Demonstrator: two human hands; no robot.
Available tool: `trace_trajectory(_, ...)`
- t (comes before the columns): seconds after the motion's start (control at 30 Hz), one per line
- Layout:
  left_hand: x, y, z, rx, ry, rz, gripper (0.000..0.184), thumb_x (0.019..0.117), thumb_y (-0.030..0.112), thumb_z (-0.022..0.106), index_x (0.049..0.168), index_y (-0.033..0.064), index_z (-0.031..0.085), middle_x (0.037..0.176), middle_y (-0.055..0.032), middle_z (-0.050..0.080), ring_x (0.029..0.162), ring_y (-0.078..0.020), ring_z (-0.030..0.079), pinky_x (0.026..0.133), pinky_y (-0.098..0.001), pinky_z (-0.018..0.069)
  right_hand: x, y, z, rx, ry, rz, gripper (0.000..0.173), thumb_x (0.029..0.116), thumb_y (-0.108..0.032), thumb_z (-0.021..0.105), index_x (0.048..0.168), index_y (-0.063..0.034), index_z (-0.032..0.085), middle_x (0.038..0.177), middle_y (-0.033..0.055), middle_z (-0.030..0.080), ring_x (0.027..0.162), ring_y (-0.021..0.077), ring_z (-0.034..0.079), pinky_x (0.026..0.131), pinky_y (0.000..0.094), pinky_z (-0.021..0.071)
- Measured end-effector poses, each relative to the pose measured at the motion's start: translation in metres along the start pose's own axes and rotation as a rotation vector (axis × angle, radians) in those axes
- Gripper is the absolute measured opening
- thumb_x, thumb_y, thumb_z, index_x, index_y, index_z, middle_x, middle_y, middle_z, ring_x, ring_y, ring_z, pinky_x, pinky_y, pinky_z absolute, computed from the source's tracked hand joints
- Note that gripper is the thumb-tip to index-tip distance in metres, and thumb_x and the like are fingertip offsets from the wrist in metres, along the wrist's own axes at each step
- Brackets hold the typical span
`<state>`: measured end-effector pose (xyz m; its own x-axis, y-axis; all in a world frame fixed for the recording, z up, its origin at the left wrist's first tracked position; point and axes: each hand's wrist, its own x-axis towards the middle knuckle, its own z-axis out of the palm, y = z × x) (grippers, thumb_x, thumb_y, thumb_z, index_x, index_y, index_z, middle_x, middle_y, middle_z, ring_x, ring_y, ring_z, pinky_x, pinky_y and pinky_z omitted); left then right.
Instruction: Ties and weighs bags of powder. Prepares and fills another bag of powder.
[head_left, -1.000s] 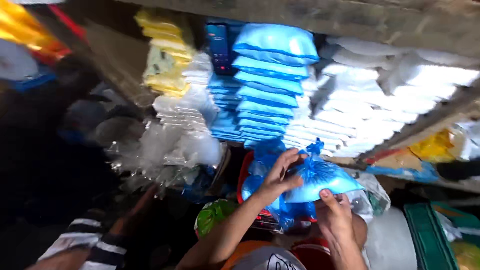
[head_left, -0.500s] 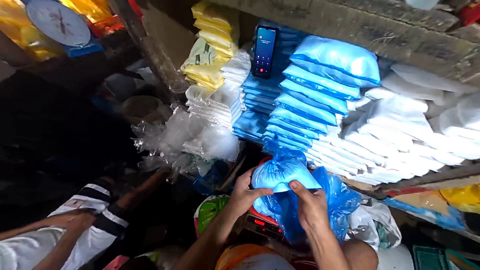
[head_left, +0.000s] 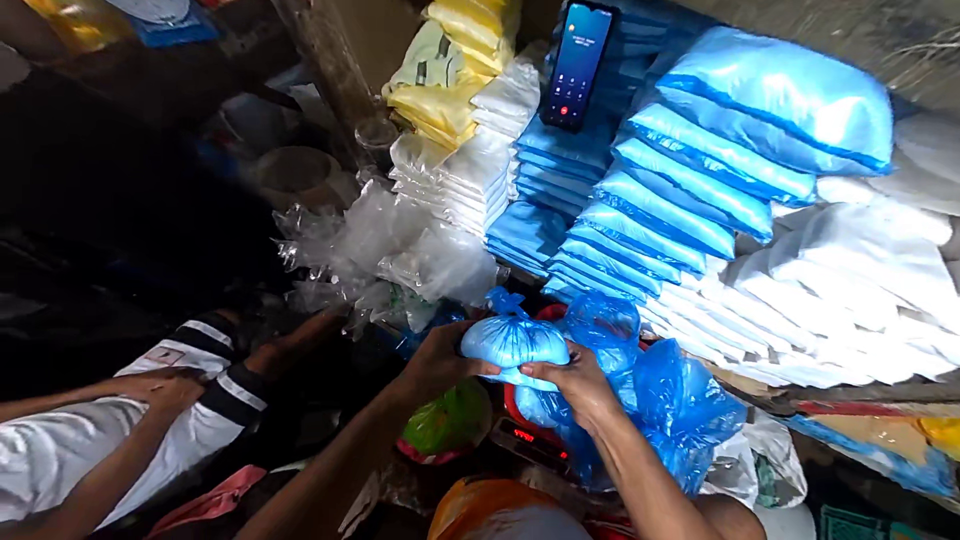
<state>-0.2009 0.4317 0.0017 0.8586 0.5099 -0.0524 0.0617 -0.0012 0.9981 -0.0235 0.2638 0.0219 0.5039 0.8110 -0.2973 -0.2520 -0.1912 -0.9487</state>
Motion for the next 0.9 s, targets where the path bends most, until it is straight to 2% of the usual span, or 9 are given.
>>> trace_trajectory(0.07, 0.000, 0.002, -0.006, -0.029, -0.013, -0.030, 0.051, 0.0765, 0.019, 0.088, 0.121, 0.0036, 0.068, 0.109, -0.0071, 0.075, 0.102, -0.0163, 0.072, 0.093, -0.0354, 0.0607, 0.004, -0.001, 0.000, -0.006, -0.052, 0.016, 0.043, 0.0746, -0.007, 0.089, 0.111, 0.0047, 0.070, 0.102, 0.0157, 0.075, 0.096, 0.0231, 0.074, 0.090, 0.0402, 0.0625)
trace_trajectory(0.2, 0.002, 0.003, -0.009, -0.033, -0.027, -0.096, 0.050, 0.0758, 0.019, 0.089, 0.119, 0.0049, 0.069, 0.107, -0.0066, 0.076, 0.100, -0.0158, 0.073, 0.092, -0.0351, 0.0608, 0.013, -0.009, -0.004, -0.025, -0.191, 0.045, 0.066, 0.0735, -0.019, 0.091, 0.129, 0.0009, 0.061, 0.116, 0.0158, 0.071, 0.107, 0.0243, 0.070, 0.096, 0.0408, 0.0599)
trace_trajectory(0.37, 0.012, -0.002, -0.008, -0.120, 0.013, -0.166, 0.048, 0.0764, 0.015, 0.088, 0.120, 0.0051, 0.070, 0.108, -0.0088, 0.076, 0.102, -0.0187, 0.073, 0.093, -0.0373, 0.0609, 0.028, -0.001, 0.007, 0.111, 0.007, 0.102, 0.050, 0.0713, -0.009, 0.091, 0.114, 0.0058, 0.068, 0.102, 0.0208, 0.073, 0.093, 0.0288, 0.074, 0.086, 0.0451, 0.0634)
trace_trajectory(0.47, 0.009, -0.014, -0.003, -0.496, 0.072, -0.234, 0.056, 0.0818, 0.011, 0.081, 0.131, -0.0003, 0.058, 0.118, -0.0189, 0.069, 0.105, -0.0309, 0.071, 0.090, -0.0489, 0.0619, 0.033, 0.000, 0.012, 0.171, 0.096, 0.092, 0.048, 0.0721, -0.007, 0.090, 0.112, 0.0070, 0.068, 0.101, 0.0228, 0.073, 0.091, 0.0307, 0.074, 0.086, 0.0466, 0.0634)
trace_trajectory(0.53, 0.010, -0.022, 0.007, -0.671, 0.142, -0.213, 0.076, 0.0797, 0.022, 0.085, 0.143, 0.0040, 0.048, 0.124, -0.0216, 0.065, 0.108, -0.0367, 0.069, 0.090, -0.0562, 0.0609, 0.036, 0.000, 0.012, 0.175, 0.141, 0.065, 0.045, 0.0722, -0.006, 0.090, 0.110, 0.0069, 0.070, 0.099, 0.0224, 0.074, 0.090, 0.0303, 0.074, 0.085, 0.0463, 0.0639)
trace_trajectory(0.57, 0.014, -0.023, 0.016, -0.681, 0.216, -0.187, 0.075, 0.0809, 0.024, 0.085, 0.143, 0.0031, 0.049, 0.122, -0.0216, 0.066, 0.106, -0.0354, 0.070, 0.089, -0.0544, 0.0616, 0.037, 0.001, 0.013, 0.175, 0.157, 0.061, 0.044, 0.0724, -0.006, 0.090, 0.110, 0.0067, 0.070, 0.099, 0.0221, 0.074, 0.090, 0.0301, 0.074, 0.084, 0.0463, 0.0640)
trace_trajectory(0.67, 0.025, -0.022, 0.035, -0.620, 0.410, -0.135, 0.055, 0.0851, 0.013, 0.081, 0.133, -0.0021, 0.059, 0.114, -0.0200, 0.070, 0.101, -0.0305, 0.072, 0.087, -0.0483, 0.0628, 0.040, 0.006, 0.012, 0.164, 0.199, 0.070, 0.046, 0.0719, -0.008, 0.091, 0.110, 0.0056, 0.071, 0.099, 0.0214, 0.074, 0.090, 0.0304, 0.074, 0.084, 0.0472, 0.0641)
trace_trajectory(0.77, 0.034, -0.021, 0.034, -0.600, 0.448, -0.141, 0.047, 0.0838, 0.008, 0.082, 0.125, -0.0039, 0.064, 0.110, -0.0203, 0.072, 0.098, -0.0300, 0.073, 0.087, -0.0464, 0.0632, 0.043, 0.001, 0.007, 0.112, 0.136, 0.049, 0.047, 0.0749, -0.012, 0.091, 0.114, 0.0042, 0.069, 0.103, 0.0202, 0.074, 0.094, 0.0295, 0.074, 0.088, 0.0459, 0.0638)
trace_trajectory(0.9, 0.040, -0.016, 0.024, -0.516, 0.464, -0.195, 0.045, 0.0836, 0.014, 0.084, 0.122, -0.0031, 0.067, 0.107, -0.0192, 0.073, 0.096, -0.0296, 0.074, 0.084, -0.0453, 0.0642, 0.044, -0.002, 0.013, 0.187, 0.092, 0.040, 0.058, 0.0754, -0.012, 0.090, 0.124, 0.0044, 0.063, 0.110, 0.0217, 0.072, 0.100, 0.0311, 0.073, 0.091, 0.0475, 0.0628)
